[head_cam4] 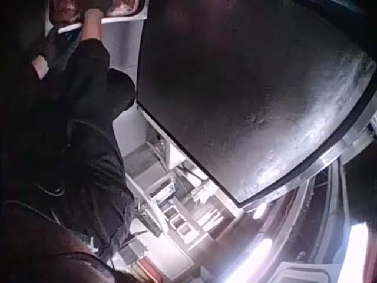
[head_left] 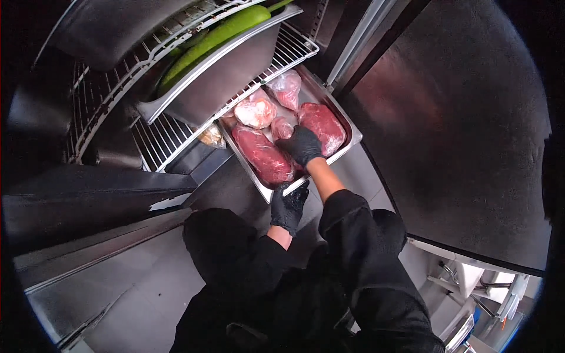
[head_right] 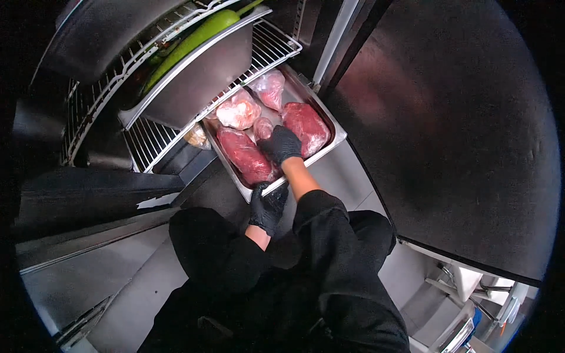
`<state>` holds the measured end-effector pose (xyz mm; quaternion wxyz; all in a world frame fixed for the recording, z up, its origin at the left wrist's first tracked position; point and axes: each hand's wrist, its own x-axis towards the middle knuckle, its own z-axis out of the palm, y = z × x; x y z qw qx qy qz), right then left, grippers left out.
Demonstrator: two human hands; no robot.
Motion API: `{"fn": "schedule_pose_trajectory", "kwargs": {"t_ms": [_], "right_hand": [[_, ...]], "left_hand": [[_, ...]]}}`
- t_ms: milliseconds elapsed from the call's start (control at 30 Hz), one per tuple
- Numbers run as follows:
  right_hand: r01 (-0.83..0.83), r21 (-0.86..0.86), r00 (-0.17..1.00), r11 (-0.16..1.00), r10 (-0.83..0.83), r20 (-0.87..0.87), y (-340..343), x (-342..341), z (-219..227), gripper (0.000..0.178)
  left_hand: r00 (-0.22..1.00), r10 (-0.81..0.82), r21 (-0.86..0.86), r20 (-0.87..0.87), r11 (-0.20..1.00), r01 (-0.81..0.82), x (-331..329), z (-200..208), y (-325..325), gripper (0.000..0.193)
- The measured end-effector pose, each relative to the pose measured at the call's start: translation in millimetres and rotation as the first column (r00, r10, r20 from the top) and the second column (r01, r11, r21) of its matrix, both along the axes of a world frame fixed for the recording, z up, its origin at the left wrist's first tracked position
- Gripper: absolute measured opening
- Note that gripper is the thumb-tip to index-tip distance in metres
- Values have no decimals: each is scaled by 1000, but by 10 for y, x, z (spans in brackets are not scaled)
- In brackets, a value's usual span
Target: Tenderizing pieces of raw meat with a meat mallet on a cutting board.
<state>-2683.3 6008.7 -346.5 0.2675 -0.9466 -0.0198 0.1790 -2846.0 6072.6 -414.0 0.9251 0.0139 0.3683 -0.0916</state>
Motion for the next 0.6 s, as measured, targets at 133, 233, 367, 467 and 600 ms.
{"fn": "schedule_pose_trajectory", "kwargs": {"t_ms": [133, 233, 367, 467, 600], "right_hand": [[67, 458, 995, 886, -96, 41, -238, 15, -296, 53], [540, 641, 836, 545, -258, -485, -679, 52, 29, 54], [685, 722, 722, -101, -46, -691, -731, -58, 545, 45], [-66, 834, 990, 548, -69, 124, -830, -68, 692, 43], [-211, 785, 947, 583, -76, 311, -751, -149, 828, 44]], "left_hand": [[1000, -25, -18, 16, 1000, 25, 2, -12, -41, 37], [1000, -26, 1, 11, 1000, 26, 47, 90, -174, 32], [999, -37, 23, -2, 999, 37, 30, 145, -54, 28], [1000, -28, 69, 7, 997, 27, -6, 178, -105, 26], [999, -24, 100, -21, 995, 26, 12, 94, -34, 25]]}}
